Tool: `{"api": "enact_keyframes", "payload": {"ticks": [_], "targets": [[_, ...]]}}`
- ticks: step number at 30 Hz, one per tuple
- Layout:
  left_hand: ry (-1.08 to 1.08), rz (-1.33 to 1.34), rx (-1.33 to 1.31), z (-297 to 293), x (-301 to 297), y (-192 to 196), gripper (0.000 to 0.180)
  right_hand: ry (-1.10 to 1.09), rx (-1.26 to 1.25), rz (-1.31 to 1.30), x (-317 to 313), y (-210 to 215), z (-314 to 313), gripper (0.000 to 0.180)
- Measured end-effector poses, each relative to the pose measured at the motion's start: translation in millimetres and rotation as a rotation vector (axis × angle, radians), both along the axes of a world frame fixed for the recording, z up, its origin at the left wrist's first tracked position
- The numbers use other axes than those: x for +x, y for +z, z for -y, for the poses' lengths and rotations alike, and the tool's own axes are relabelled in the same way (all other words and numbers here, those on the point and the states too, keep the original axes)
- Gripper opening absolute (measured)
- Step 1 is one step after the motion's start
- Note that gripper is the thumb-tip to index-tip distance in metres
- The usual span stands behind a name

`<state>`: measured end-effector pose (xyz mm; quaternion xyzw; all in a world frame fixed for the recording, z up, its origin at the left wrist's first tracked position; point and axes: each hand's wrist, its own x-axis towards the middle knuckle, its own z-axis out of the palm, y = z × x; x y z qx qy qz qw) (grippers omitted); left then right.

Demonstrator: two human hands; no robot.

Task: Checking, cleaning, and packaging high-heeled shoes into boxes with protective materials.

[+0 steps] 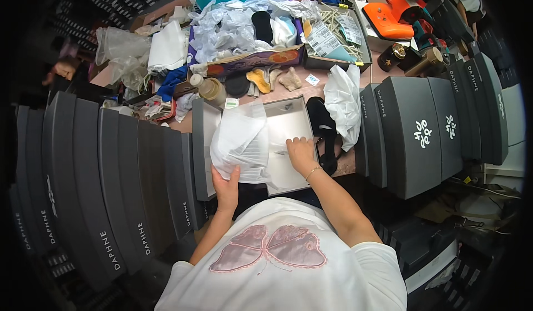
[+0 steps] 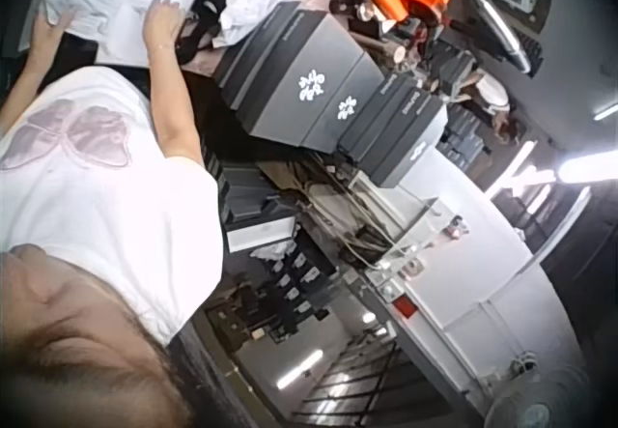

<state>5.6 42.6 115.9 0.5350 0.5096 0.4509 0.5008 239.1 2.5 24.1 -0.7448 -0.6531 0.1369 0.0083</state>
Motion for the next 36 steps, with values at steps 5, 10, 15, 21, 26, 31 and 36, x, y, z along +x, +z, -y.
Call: {"api": "enact_keyframes", "payload": {"ticks": [5, 10, 15, 21, 26, 31, 36], "targets": [[-0.197, -0.297, 0.531, -3.7, 9.5, 81.1, 0.058, -0.031, 0.052, -0.166, 15.2, 70.1, -20.3, 0.040], [-1.108, -0.937, 0.545, -46.9, 78.9, 61.3, 0.058, -0.076, 0.102, -0.324, 37.1, 129.1, -32.8, 0.069], [-1.405, -1.468, 0.280, -42.5, 119.5, -11.2, 0.070, -0.131, 0.228, -0.536, 82.8, 170.2, -26.5, 0.081], [-1.045, -0.832, 0.126, -0.4, 155.0, -88.8, 0.072, -0.196, 0.224, -0.546, 85.3, 188.6, -14.6, 0.072], [-1.155, -1.028, 0.193, 8.5, 141.2, -114.7, 0.069, -0.247, 0.183, -0.184, 114.3, 175.1, -4.1, 0.062], [-1.130, -1.193, 0.303, 8.9, 121.7, -79.4, 0.057, -0.022, 0.376, 0.415, 83.5, 202.6, -13.9, 0.063], [-1.202, -0.775, 0.451, 24.6, 106.9, -85.3, 0.042, 0.237, -0.301, -0.280, -3.5, 132.4, -30.5, 0.038]]}}
